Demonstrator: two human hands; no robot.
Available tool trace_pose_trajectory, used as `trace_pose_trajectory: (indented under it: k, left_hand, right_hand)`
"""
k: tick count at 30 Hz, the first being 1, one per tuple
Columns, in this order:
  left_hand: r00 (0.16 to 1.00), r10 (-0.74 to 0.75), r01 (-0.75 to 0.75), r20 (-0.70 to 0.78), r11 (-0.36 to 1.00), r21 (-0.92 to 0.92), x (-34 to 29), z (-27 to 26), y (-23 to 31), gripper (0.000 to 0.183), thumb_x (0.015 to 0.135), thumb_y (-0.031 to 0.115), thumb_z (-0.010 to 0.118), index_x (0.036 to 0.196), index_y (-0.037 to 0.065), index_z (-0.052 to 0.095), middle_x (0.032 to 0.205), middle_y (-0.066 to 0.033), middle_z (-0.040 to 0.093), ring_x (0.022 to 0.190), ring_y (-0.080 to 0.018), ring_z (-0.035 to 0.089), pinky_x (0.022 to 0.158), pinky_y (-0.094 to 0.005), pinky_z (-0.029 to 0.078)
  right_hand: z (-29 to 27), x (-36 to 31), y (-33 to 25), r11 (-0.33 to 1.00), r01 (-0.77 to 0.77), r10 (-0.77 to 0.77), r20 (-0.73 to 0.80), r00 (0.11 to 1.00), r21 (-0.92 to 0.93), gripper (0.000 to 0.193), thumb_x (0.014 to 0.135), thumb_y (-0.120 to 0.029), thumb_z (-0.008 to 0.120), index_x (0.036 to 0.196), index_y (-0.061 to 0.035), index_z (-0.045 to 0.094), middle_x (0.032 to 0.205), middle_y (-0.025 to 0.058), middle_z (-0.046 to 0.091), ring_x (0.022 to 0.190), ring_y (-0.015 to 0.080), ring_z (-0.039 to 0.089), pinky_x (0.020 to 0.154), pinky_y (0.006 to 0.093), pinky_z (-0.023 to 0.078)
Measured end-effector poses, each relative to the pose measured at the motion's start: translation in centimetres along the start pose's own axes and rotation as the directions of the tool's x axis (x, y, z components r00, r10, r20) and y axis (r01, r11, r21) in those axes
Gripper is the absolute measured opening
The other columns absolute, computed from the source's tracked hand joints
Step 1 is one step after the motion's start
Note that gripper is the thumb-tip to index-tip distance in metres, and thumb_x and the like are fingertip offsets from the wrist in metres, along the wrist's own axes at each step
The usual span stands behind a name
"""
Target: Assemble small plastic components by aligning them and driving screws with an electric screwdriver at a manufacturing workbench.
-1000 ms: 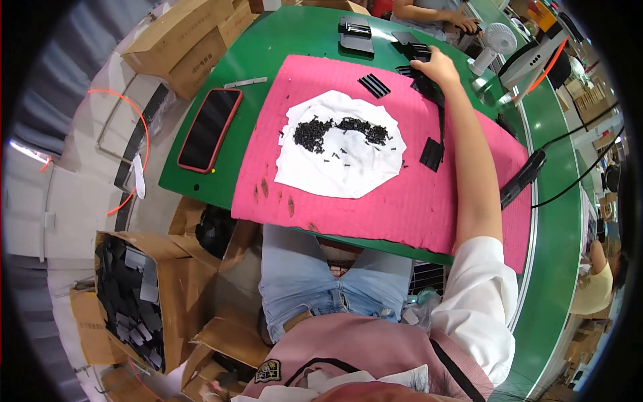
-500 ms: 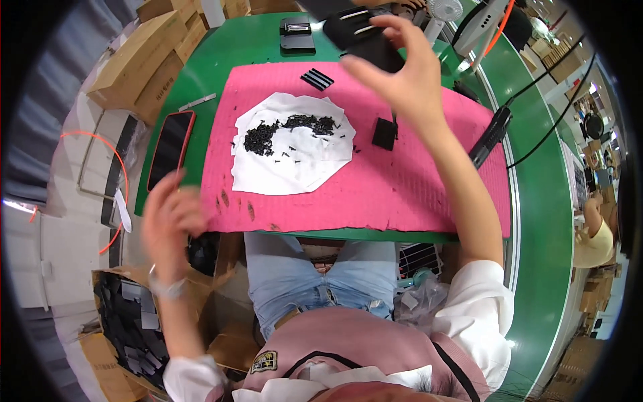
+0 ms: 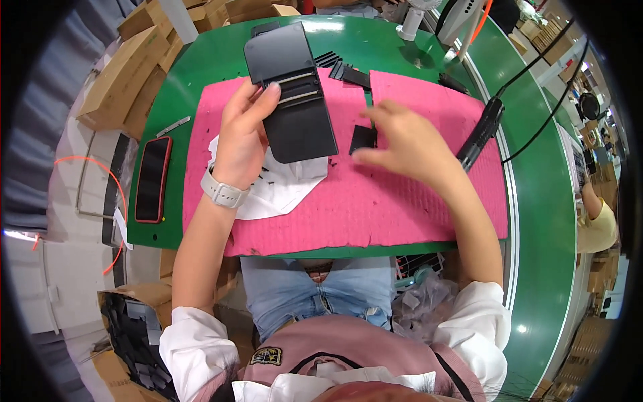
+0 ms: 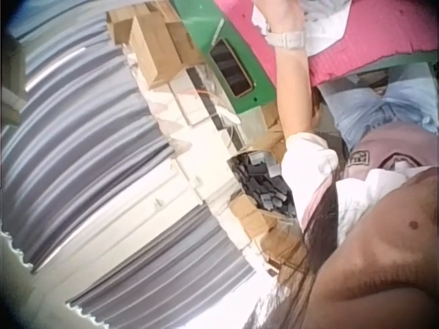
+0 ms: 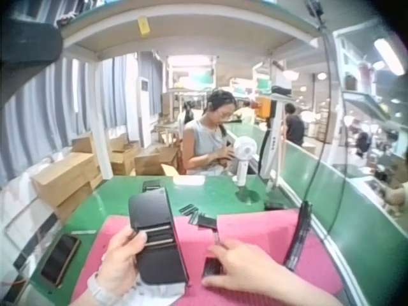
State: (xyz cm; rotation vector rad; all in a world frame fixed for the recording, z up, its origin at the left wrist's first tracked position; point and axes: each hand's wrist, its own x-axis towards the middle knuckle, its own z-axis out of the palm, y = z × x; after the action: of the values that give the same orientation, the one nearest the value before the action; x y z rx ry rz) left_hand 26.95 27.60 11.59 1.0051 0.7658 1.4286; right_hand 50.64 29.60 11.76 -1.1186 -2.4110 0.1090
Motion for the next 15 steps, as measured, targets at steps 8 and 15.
trace_pose_trajectory:
  k: [8, 15]
  left_hand:
    - [0.992, -0.094, 0.100, 0.083, 0.992, -0.074, -1.0, -1.3, -1.4, 0.036, 0.090, 0.021, 0.059, 0.120, 0.002, 0.052, 0.109, -0.0035, 0.060, 0.095, -0.0112, 0.059, 0.079, -0.0237, 0.047]
    - [0.956, -0.265, 0.267, 0.124, 0.964, 0.001, -1.2, -1.2, -1.7, 0.036, 0.089, 0.021, 0.061, 0.118, 0.001, 0.054, 0.102, -0.0041, 0.062, 0.090, -0.0094, 0.059, 0.079, -0.0231, 0.046]
  right_hand:
    - [1.1, 0.3, 0.0, 0.990, 0.120, -0.105, 0.178, 0.978, -0.076, 0.033, 0.076, -0.012, 0.066, 0.106, 0.0003, 0.060, 0.077, 0.0162, 0.060, 0.072, 0.0329, 0.061, 0.065, 0.0389, 0.049]
    - [-2.6, 1.2, 1.2, 0.831, -0.007, 0.044, -0.052, 0.998, 0.557, 0.023, 0.079, 0.003, 0.056, 0.100, -0.0033, 0.064, 0.081, 0.0145, 0.061, 0.067, 0.0273, 0.058, 0.061, 0.0318, 0.046]
